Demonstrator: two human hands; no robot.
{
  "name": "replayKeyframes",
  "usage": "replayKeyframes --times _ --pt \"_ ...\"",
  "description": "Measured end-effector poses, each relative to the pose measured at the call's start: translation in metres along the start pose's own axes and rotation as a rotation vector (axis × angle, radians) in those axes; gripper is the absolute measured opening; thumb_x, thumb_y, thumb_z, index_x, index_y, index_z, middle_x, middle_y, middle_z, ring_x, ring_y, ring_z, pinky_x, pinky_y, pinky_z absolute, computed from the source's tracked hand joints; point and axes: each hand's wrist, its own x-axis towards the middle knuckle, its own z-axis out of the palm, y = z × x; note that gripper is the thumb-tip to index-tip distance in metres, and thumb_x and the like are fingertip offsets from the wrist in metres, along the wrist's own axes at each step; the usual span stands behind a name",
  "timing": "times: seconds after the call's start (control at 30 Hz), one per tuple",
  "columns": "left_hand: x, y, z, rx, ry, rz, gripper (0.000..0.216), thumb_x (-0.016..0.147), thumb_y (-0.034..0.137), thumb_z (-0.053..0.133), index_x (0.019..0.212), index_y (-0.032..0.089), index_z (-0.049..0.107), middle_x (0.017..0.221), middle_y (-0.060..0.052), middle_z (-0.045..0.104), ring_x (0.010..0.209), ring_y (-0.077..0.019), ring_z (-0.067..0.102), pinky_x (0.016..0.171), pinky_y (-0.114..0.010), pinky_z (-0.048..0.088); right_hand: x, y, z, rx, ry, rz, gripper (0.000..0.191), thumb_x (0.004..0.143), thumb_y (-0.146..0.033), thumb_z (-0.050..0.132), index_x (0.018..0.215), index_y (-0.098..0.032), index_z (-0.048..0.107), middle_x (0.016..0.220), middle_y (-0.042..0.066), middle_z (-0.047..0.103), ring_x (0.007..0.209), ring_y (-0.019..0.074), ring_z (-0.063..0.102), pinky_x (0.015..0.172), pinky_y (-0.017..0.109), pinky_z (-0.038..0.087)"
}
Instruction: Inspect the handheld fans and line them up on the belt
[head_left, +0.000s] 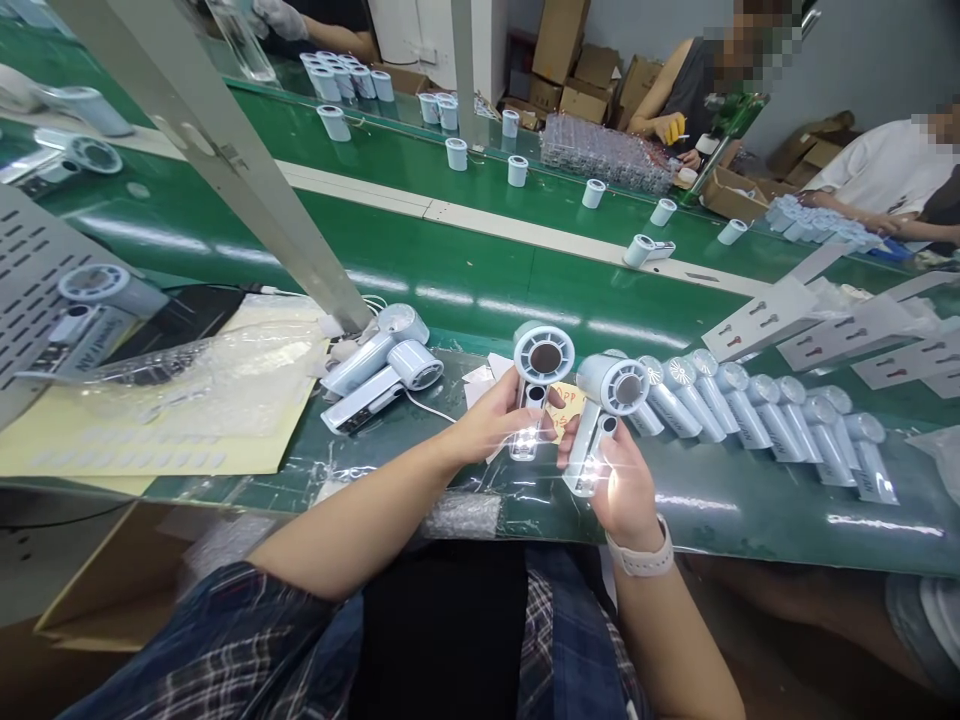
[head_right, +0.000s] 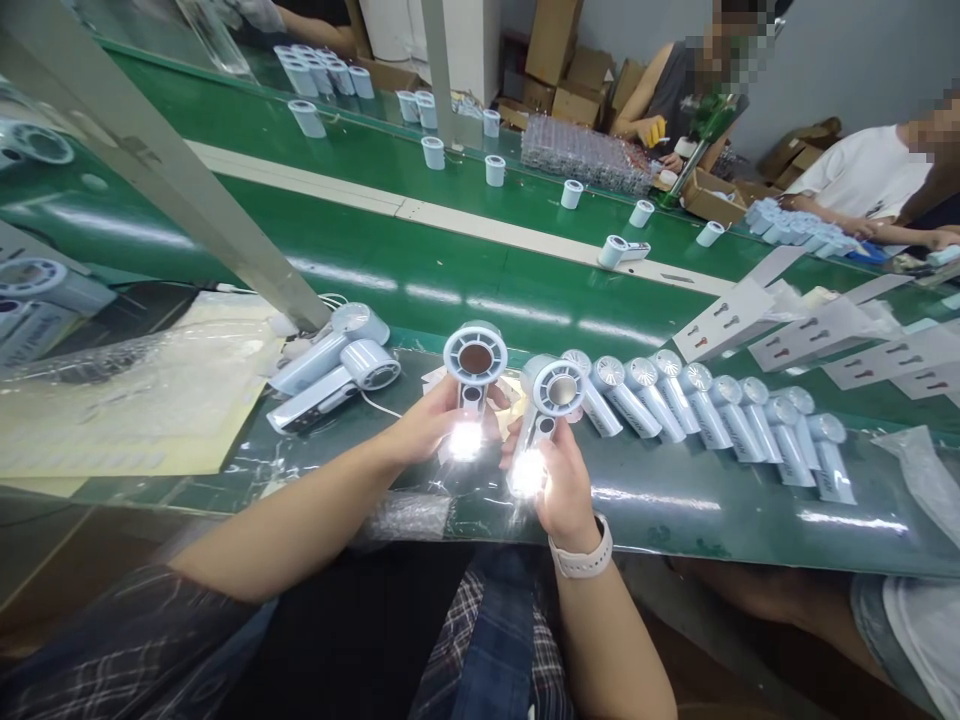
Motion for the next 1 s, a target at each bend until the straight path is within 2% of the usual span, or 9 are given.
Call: replayKeyframes --times 0.1,0.23,0.33,0.43,0.53,0.6,0.7,0.87,1.0 --pt "-0.0013 0.0032 0.0023 0.099 0.022 -0.034 0.039 0.085 0.036 0.069 0.111 0.018 0.048 0.109 -0.009 0.065 0.078 -0.0177 0.069 0.072 -0.033 0.055 0.0015 -0.0006 0.0008 -0.024 0.028 0.006 0.021 0.086 -0.034 0.069 0.103 -0.023 0.067 0.087 0.002 0.069 0.069 0.0168 0.064 0.061 0.031 0.057" --pt "-0.0009 0.0073 0.0044 0.313 0.157 -0.075 0.050 0.078 0.039 0.076 0.113 0.018 0.047 0.116 -0.013 0.064 0.099 -0.0259 0.067 0.084 -0.039 0.054 0.0030 0.0000 -0.0004 -0.005 0.029 0.014 0.021 0.086 -0.033 0.067 0.105 -0.023 0.066 0.083 0.002 0.069 0.065 0.0165 0.061 0.058 0.031 0.054" --pt "-0.0002 0.0059 0.0035 0.333 0.231 -0.057 0.066 0.071 0.046 0.082 0.117 0.018 0.045 0.118 -0.014 0.064 0.107 -0.0295 0.065 0.084 -0.039 0.053 0.0039 0.0007 -0.0034 0.052 0.000 -0.005 0.029 0.089 -0.047 0.064 0.103 -0.022 0.066 0.083 0.003 0.070 0.060 0.0163 0.059 0.053 0.030 0.051" --pt "-0.0018 0.0021 0.0027 0.161 0.150 -0.110 0.061 0.079 0.062 0.069 0.112 0.021 0.040 0.099 -0.008 0.067 0.076 -0.0231 0.069 0.065 -0.036 0.054 0.0054 0.0012 -0.0065 0.100 -0.053 0.049 0.044 0.091 -0.062 0.057 0.101 -0.022 0.070 0.084 0.004 0.071 0.057 0.0166 0.060 0.051 0.031 0.050" --pt "-0.0051 -0.0001 0.0033 -0.012 0.065 -0.127 0.055 0.085 0.068 0.057 0.109 0.023 0.038 0.086 -0.002 0.065 0.058 -0.0195 0.066 0.054 -0.034 0.054 0.0067 0.0020 -0.0070 0.088 -0.013 0.046 0.047 0.093 -0.064 0.055 0.103 -0.022 0.073 0.093 0.007 0.075 0.076 0.0216 0.069 0.071 0.036 0.058" --pt "-0.0072 0.0005 0.0037 -0.047 0.035 -0.098 0.054 0.085 0.066 0.060 0.110 0.023 0.038 0.085 0.000 0.064 0.062 -0.0199 0.068 0.056 -0.035 0.055 0.0065 0.0028 -0.0056 0.078 0.041 0.028 0.047 0.090 -0.064 0.059 0.107 -0.022 0.074 0.100 0.007 0.077 0.092 0.0257 0.071 0.084 0.042 0.059" --pt "-0.0092 0.0029 0.0036 -0.053 -0.004 -0.028 0.053 0.085 0.062 0.064 0.112 0.023 0.040 0.088 0.000 0.065 0.068 -0.0182 0.068 0.060 -0.030 0.054 0.0043 0.0029 -0.0027 0.070 0.089 -0.016 0.046 0.085 -0.062 0.068 0.111 -0.025 0.073 0.108 0.007 0.078 0.104 0.0298 0.070 0.092 0.049 0.057" --pt "-0.0091 0.0023 0.0029 -0.120 -0.047 0.020 0.050 0.086 0.057 0.068 0.113 0.024 0.043 0.095 -0.003 0.069 0.076 -0.0174 0.068 0.065 -0.027 0.051 0.0002 -0.0005 -0.0007 0.029 0.121 -0.083 0.039 0.082 -0.056 0.074 0.107 -0.026 0.073 0.101 0.006 0.079 0.103 0.0298 0.072 0.093 0.051 0.058" --pt "-0.0071 0.0001 0.0046 -0.154 -0.084 0.027 0.054 0.083 0.054 0.072 0.121 0.021 0.051 0.105 -0.009 0.070 0.094 -0.0228 0.069 0.078 -0.032 0.052 0.0011 -0.0048 -0.0017 0.021 0.106 -0.048 0.033 0.087 -0.053 0.066 0.104 -0.026 0.072 0.101 0.006 0.077 0.101 0.0301 0.071 0.090 0.052 0.058"
